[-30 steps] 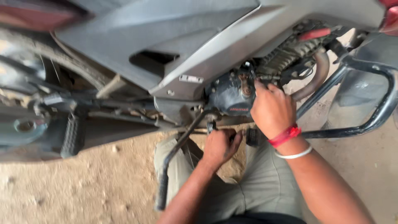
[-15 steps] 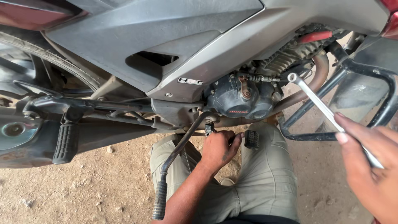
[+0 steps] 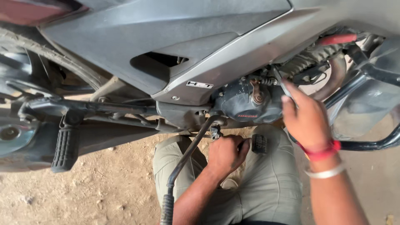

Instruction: The person uses a wrench and a long metal tool to loosen and adjust components on a motorcycle engine while sitting on the ground.

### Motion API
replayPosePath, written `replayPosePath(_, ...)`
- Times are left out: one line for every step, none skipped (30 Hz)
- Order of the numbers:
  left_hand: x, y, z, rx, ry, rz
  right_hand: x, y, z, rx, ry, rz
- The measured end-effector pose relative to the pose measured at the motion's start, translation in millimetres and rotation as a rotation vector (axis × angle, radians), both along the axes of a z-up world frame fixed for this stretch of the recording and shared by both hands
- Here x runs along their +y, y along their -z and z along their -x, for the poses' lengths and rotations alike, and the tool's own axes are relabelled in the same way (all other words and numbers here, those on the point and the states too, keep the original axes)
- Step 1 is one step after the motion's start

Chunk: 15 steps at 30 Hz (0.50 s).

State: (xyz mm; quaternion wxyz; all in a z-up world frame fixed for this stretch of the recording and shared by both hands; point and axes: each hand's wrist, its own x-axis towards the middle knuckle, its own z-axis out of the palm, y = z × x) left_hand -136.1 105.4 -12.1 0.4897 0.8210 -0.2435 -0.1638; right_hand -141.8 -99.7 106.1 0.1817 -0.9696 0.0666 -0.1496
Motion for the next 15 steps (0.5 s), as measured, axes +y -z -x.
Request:
replayPosePath(1, -2, 0, 0.010, 0.001, 0.008, 10, -15, 5, 0.058, 0.088, -0.023)
replayPosePath(1, -4, 0, 0.021, 0.000, 0.021, 20, -29, 10, 0.119, 0.173, -0.042)
replayPosePath(0, -5, 0, 0.022, -0.003, 0.024, 27, -41, 12, 0.180, 0.258, -0.063)
replayPosePath(0, -6, 0, 0.026, -0.007, 0.028, 33, -51, 15, 0.241, 0.313, -0.048)
replayPosePath(1, -8, 1, 0.030, -0.012, 0.033, 37, -57, 19, 0.302, 0.369, -0.034)
replayPosePath(0, -10, 0, 0.044, -0.011, 0.022, 37, -61, 22, 0.354, 0.424, -0.017)
replayPosePath(0, -12, 0, 0.057, -0.011, 0.012, 36, -62, 25, 0.262, 0.333, -0.016)
replayPosePath(0, -13, 0, 0.071, -0.012, 0.003, 33, -61, 28, 0.169, 0.241, -0.012)
replayPosePath(-1, -14, -1, 0.060, -0.019, 0.007, 30, -58, 31, 0.077, 0.148, -0.007)
replayPosePath(-1, -14, 0, 0.057, -0.031, 0.010, 26, -53, 33, 0.058, 0.123, 0.006)
replayPosePath(0, -14, 2, 0.053, -0.042, 0.013, 22, -48, 33, 0.040, 0.098, 0.018)
replayPosePath(0, -14, 3, 0.062, -0.041, 0.002, 17, -43, 32, 0.020, 0.073, 0.031)
replayPosePath(1, -14, 3, 0.072, -0.040, -0.009, 14, -36, 30, 0.026, 0.084, -0.056)
replayPosePath(0, -15, 3, 0.080, -0.040, -0.015, 11, -31, 27, 0.030, 0.094, -0.136)
replayPosePath(0, -16, 2, 0.064, -0.050, 0.002, 8, -24, 22, 0.035, 0.103, -0.217)
